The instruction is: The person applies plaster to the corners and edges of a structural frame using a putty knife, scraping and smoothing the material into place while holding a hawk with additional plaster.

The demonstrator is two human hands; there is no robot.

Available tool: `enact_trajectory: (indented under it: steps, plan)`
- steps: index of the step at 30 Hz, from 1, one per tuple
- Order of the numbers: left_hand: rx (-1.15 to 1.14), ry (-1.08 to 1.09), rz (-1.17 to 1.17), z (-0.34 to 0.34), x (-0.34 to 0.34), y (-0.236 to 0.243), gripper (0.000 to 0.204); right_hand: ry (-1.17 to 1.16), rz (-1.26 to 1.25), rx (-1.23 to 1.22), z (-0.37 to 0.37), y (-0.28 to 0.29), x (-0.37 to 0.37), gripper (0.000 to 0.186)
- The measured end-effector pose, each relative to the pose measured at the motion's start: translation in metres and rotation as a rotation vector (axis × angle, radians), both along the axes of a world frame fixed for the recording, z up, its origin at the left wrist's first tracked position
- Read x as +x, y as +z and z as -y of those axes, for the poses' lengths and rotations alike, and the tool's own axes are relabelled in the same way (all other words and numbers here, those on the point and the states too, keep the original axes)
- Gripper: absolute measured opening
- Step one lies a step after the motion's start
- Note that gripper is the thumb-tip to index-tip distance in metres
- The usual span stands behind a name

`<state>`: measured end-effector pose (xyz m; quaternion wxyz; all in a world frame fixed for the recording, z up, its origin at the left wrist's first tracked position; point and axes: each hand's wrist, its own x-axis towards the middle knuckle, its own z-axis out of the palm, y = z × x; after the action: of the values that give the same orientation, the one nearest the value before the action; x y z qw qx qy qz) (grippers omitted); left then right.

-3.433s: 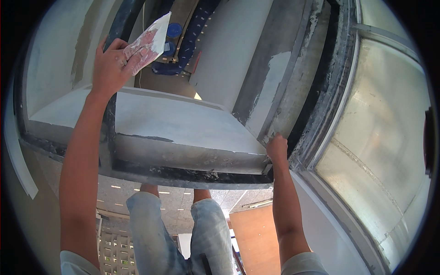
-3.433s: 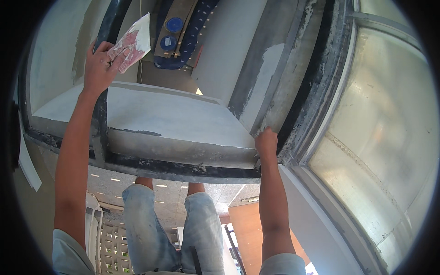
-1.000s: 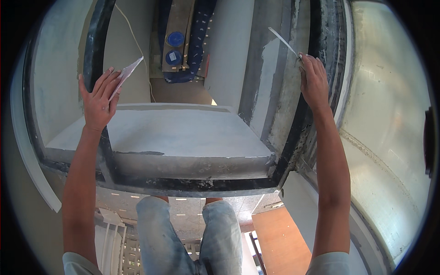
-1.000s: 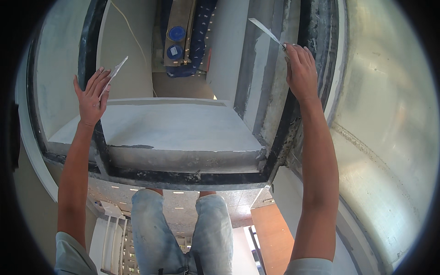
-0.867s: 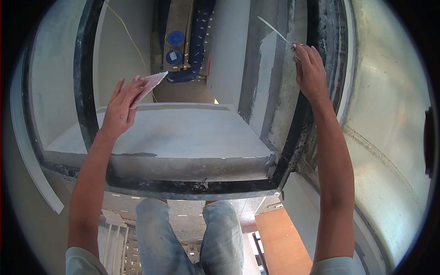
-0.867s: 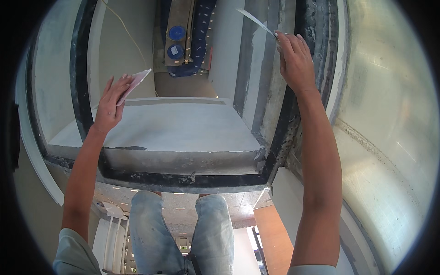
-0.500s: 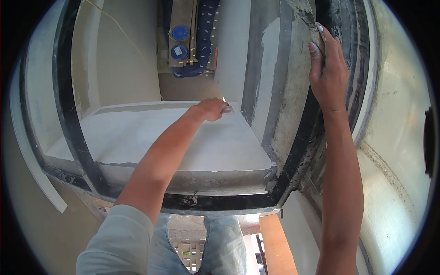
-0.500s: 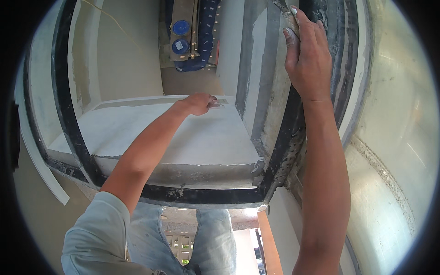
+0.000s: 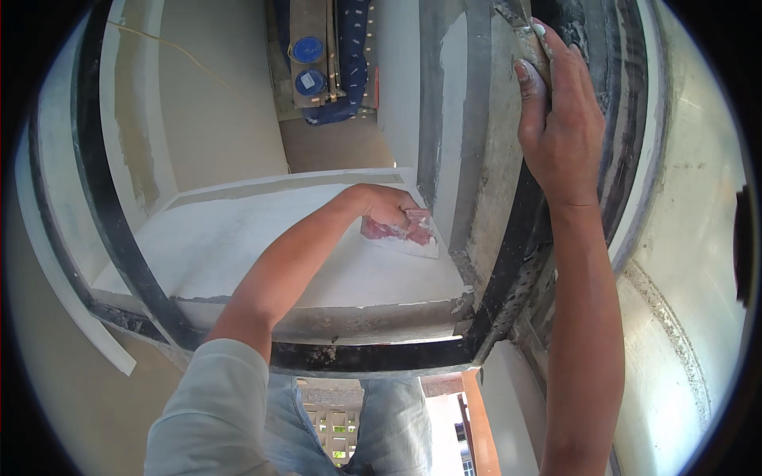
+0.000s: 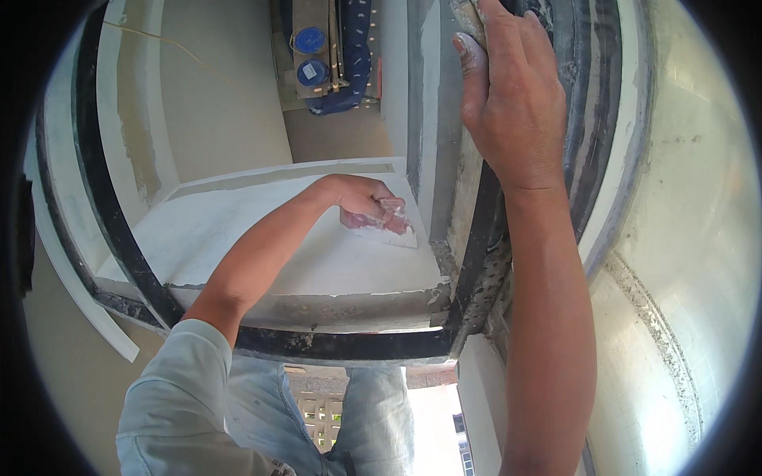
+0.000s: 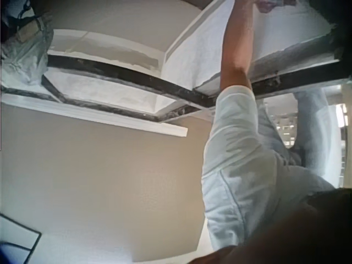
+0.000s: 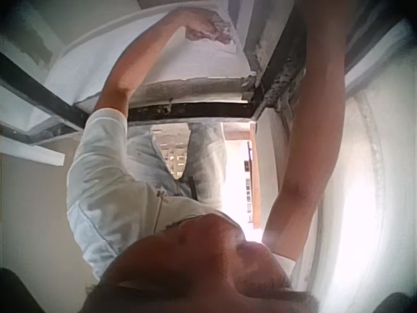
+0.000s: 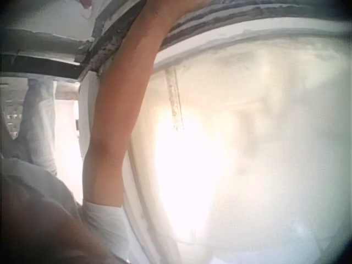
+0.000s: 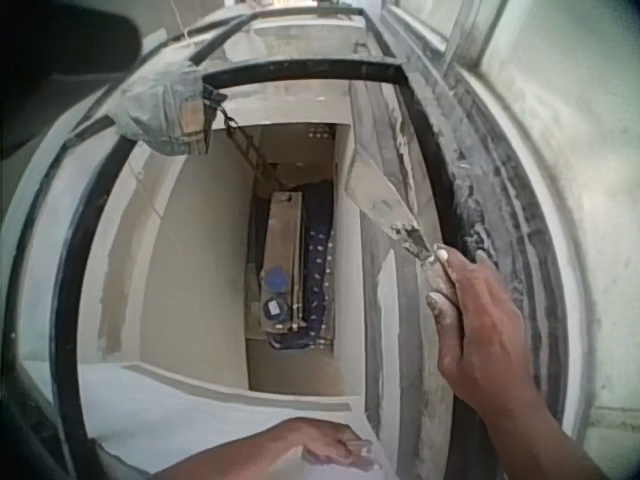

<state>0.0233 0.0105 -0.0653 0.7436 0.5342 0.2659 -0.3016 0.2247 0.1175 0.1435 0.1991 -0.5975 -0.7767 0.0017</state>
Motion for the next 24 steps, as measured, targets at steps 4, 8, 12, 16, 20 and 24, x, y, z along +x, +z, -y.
enact_trajectory:
  steps: [4, 8, 12, 16, 20, 24]
  plan:
    - [0.160, 0.170, 0.139, -0.047, -0.038, 0.067, 0.034, 0.002, 0.068, 0.025, 0.003, 0.000, 0.004, 0.039]
    - [0.480, 0.735, -0.187, -0.038, -0.082, -0.035, 0.033, 0.003, 0.056, 0.045, -0.002, -0.003, -0.008, 0.040]
    - [0.121, 1.119, -0.327, 0.010, -0.040, -0.108, 0.035, 0.010, 0.072, -0.008, 0.000, 0.001, -0.004, 0.039]
    - [-0.098, 1.416, -0.385, 0.062, 0.007, -0.172, 0.038, 0.060, 0.073, 0.009, 0.000, -0.002, -0.004, 0.040]
    - [-0.151, 1.547, -0.348, 0.084, 0.061, -0.216, 0.035, 0.029, 0.177, -0.041, -0.001, 0.008, 0.002, 0.037]
    - [-0.039, 1.549, -0.286, 0.107, 0.062, -0.287, 0.034, 0.069, 0.151, -0.050, -0.002, -0.001, 0.000, 0.038]
